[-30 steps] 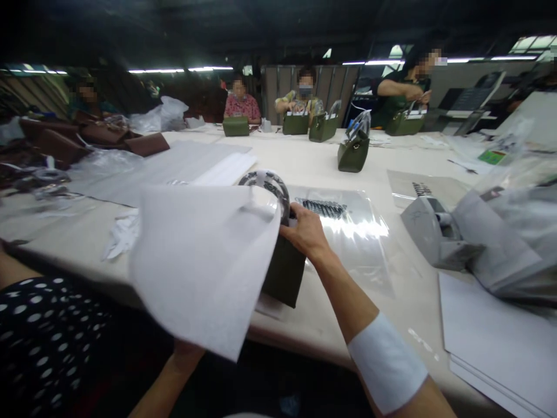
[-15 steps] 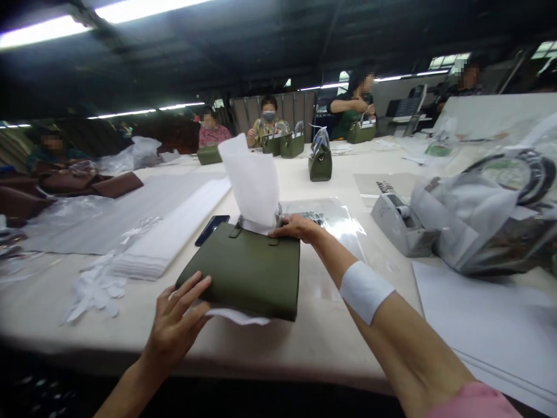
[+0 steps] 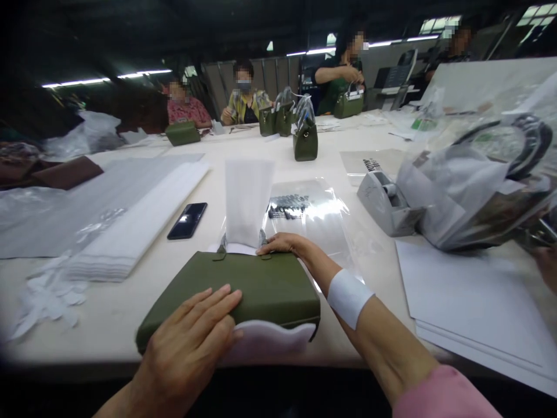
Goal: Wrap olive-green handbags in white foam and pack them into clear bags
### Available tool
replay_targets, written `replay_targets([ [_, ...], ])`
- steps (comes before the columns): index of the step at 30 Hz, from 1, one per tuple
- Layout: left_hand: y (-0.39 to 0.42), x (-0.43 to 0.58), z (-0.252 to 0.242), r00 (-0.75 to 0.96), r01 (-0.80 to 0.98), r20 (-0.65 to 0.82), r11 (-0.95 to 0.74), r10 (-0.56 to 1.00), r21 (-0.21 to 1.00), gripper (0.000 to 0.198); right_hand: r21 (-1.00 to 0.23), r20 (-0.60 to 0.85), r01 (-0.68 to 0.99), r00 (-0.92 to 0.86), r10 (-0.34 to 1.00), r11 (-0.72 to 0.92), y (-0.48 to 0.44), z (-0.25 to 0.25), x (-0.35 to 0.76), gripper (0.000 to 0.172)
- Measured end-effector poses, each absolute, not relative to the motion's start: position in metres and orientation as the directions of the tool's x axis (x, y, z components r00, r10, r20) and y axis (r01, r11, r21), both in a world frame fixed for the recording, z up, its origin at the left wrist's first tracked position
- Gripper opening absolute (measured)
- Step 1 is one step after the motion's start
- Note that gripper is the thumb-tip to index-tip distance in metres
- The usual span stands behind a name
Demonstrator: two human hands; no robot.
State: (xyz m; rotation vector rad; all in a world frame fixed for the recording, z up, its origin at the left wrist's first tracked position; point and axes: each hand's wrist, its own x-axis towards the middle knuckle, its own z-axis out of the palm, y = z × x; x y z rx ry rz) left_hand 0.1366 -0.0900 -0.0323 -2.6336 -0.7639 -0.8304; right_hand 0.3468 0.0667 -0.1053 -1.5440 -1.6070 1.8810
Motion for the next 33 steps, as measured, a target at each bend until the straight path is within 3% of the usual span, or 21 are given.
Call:
replay_targets([
  [8, -0.101, 0.113, -0.058, 0.570, 0.655, 0.626, -0.754, 0.532, 0.043, 0.005, -0.802, -0.444, 0.556, -0.309, 0.841, -0.220, 0.066, -0.090, 0.335, 0.040],
  [12, -0.104, 0.109, -0.065, 0.542, 0.658, 0.622, -0.746, 0.565, 0.104, 0.007, -0.741, -0.269, 0.662, -0.140, 0.953, -0.112, 0.039, -0.058, 0.345, 0.060],
  [14, -0.105, 0.110, -0.065, 0.533, 0.660, 0.624, -0.743, 0.571, 0.115, 0.007, -0.738, -0.070, 0.674, -0.117, 0.991, 0.027, 0.003, -0.040, 0.356, 0.069],
  [15, -0.106, 0.111, -0.066, 0.529, 0.660, 0.631, -0.743, 0.568, 0.116, 0.007, -0.732, 0.089, 0.656, -0.176, 0.980, 0.184, -0.018, -0.035, 0.360, 0.069],
  [16, -0.107, 0.111, -0.067, 0.528, 0.661, 0.632, -0.742, 0.567, 0.114, 0.007, -0.705, 0.209, 0.606, -0.317, 0.925, 0.367, -0.041, -0.032, 0.364, 0.068],
  [18, -0.110, 0.110, -0.069, 0.524, 0.665, 0.640, -0.740, 0.562, 0.104, 0.007, -0.616, 0.282, 0.535, -0.535, 0.796, 0.578, -0.080, -0.039, 0.367, 0.079],
  [23, -0.102, 0.107, -0.048, 0.556, 0.643, 0.584, -0.751, 0.592, 0.150, 0.007, -0.559, 0.405, 0.528, -0.499, 0.766, 0.639, -0.113, -0.088, 0.354, 0.039],
  [26, -0.058, 0.119, -0.003, 0.529, 0.657, 0.592, -0.735, 0.608, 0.167, 0.012, -0.528, 0.461, 0.513, -0.496, 0.736, 0.677, -0.108, -0.095, 0.351, 0.038],
  [29, 0.020, 0.150, 0.046, 0.447, 0.790, 0.683, -0.613, 0.578, 0.002, 0.037, -0.536, 0.483, 0.493, -0.487, 0.728, 0.686, -0.106, -0.091, 0.353, 0.038],
  [31, 0.071, 0.175, 0.068, 0.455, 0.846, 0.606, -0.530, 0.653, -0.065, 0.055, -0.560, 0.486, 0.484, -0.465, 0.740, 0.672, -0.106, -0.089, 0.353, 0.037],
  [33, 0.104, 0.195, 0.080, 0.515, 0.846, 0.384, -0.526, 0.766, -0.085, 0.050, -0.584, 0.492, 0.470, -0.443, 0.749, 0.662, -0.106, -0.089, 0.353, 0.036],
])
